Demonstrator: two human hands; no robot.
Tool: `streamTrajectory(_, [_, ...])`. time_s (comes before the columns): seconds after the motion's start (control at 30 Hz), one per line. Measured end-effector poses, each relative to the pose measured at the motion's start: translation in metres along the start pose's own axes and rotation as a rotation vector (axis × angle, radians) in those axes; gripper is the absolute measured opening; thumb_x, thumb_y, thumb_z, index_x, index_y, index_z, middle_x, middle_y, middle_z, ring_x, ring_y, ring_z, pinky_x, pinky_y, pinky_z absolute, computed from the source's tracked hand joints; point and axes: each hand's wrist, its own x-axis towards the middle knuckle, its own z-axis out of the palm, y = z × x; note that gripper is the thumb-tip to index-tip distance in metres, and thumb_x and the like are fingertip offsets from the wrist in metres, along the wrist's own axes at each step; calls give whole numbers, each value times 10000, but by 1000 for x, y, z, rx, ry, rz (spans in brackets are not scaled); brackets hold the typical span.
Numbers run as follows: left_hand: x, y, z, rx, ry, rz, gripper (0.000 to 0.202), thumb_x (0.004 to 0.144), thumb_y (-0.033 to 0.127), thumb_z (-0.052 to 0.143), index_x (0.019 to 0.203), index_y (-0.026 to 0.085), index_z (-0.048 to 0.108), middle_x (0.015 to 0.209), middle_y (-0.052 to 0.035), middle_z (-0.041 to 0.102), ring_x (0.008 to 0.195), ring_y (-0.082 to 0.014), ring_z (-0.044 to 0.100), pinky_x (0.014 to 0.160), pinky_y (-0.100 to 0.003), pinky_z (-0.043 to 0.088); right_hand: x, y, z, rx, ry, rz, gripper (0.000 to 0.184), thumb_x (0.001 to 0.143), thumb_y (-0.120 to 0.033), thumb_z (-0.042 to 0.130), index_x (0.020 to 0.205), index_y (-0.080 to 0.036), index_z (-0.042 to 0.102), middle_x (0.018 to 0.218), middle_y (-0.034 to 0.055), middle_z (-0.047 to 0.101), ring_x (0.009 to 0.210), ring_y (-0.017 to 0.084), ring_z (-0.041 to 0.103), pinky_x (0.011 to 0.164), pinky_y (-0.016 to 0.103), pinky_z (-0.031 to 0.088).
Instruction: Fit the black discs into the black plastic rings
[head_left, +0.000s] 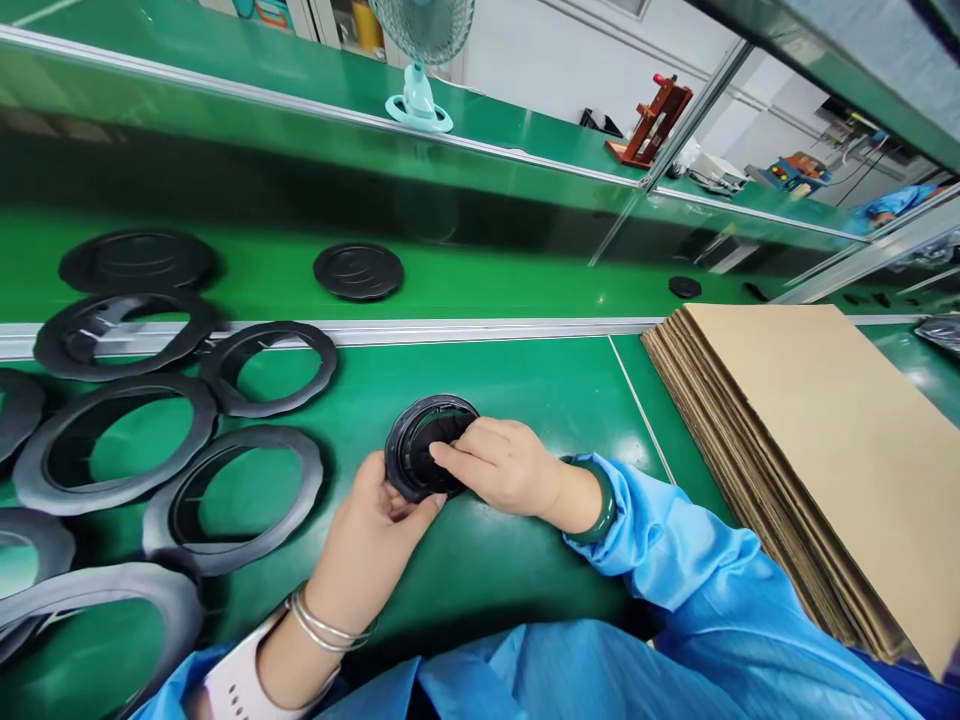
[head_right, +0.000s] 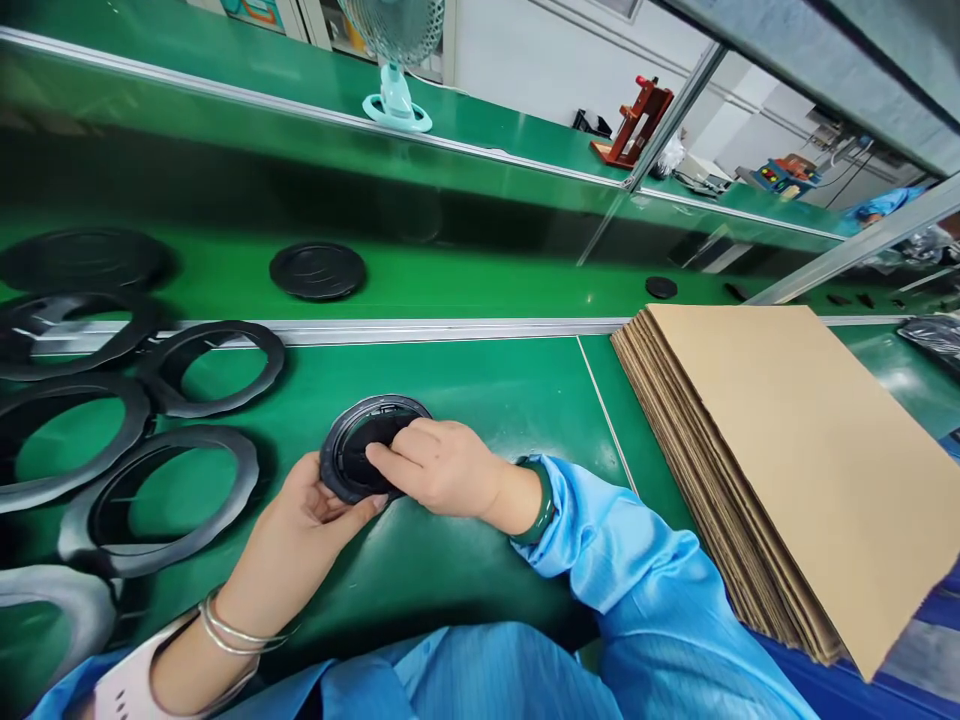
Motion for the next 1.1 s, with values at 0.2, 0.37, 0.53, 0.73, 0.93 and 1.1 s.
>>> streamTrajectory(0.2, [0, -2, 0, 35, 0, 13, 559, 692, 442, 783, 1088, 206, 466, 880, -28, 719, 819, -238, 715, 696, -313, 585, 0, 6, -2, 30, -60, -44, 194, 988, -93, 475, 1160, -139, 553, 806, 31, 600, 738, 139, 562, 637, 283, 509])
streamTrajectory(0.37, [-1, 4, 1, 56, 15, 13, 554, 677, 451, 779, 1066, 201, 474, 854, -31, 724, 809, -250, 720, 680, -320, 585, 2, 7, -3, 42, -68, -45, 191, 989, -90, 479, 1157, -137, 558, 808, 31, 591, 728, 137, 545, 641, 280, 506])
streamTrajectory(0.53, [-2, 4, 1, 35, 15, 22, 546, 681, 447, 785, 1057, 202, 476, 867, -32, 732, 838, -251, 725, 716, -331, 593, 4, 6, -2, 63, -54, -45, 153, 974, -84, 527, 1110, -83, 598, 781, 34, 570, 709, 141, 506, 635, 274, 478])
streamTrajectory(0.73, [-2, 0, 0, 63, 13, 16, 546, 684, 459, 777, 1066, 217, 471, 915, -47, 737, 861, -271, 727, 697, -350, 593, 8, 3, -6, 66, -67, 4, 180, 988, -108, 489, 1049, -86, 656, 755, 36, 535, 683, 154, 457, 613, 279, 455])
streamTrajectory(0.93, [-2, -1, 1, 58, 16, 20, 536, 684, 438, 776, 1059, 214, 465, 895, -45, 733, 843, -264, 730, 696, -336, 593, 14, 1, -14, 41, -94, 24, 225, 997, -99, 435, 975, -99, 659, 749, 46, 529, 682, 161, 456, 616, 284, 460])
streamTrajectory(1.1, [-2, 0, -1, 81, 21, 14, 542, 685, 446, 783, 1053, 217, 456, 838, -23, 724, 794, -253, 727, 652, -317, 587, 9, 3, -11, 15, -43, -52, 166, 983, -77, 474, 1067, -87, 618, 781, 47, 585, 707, 155, 492, 615, 289, 476])
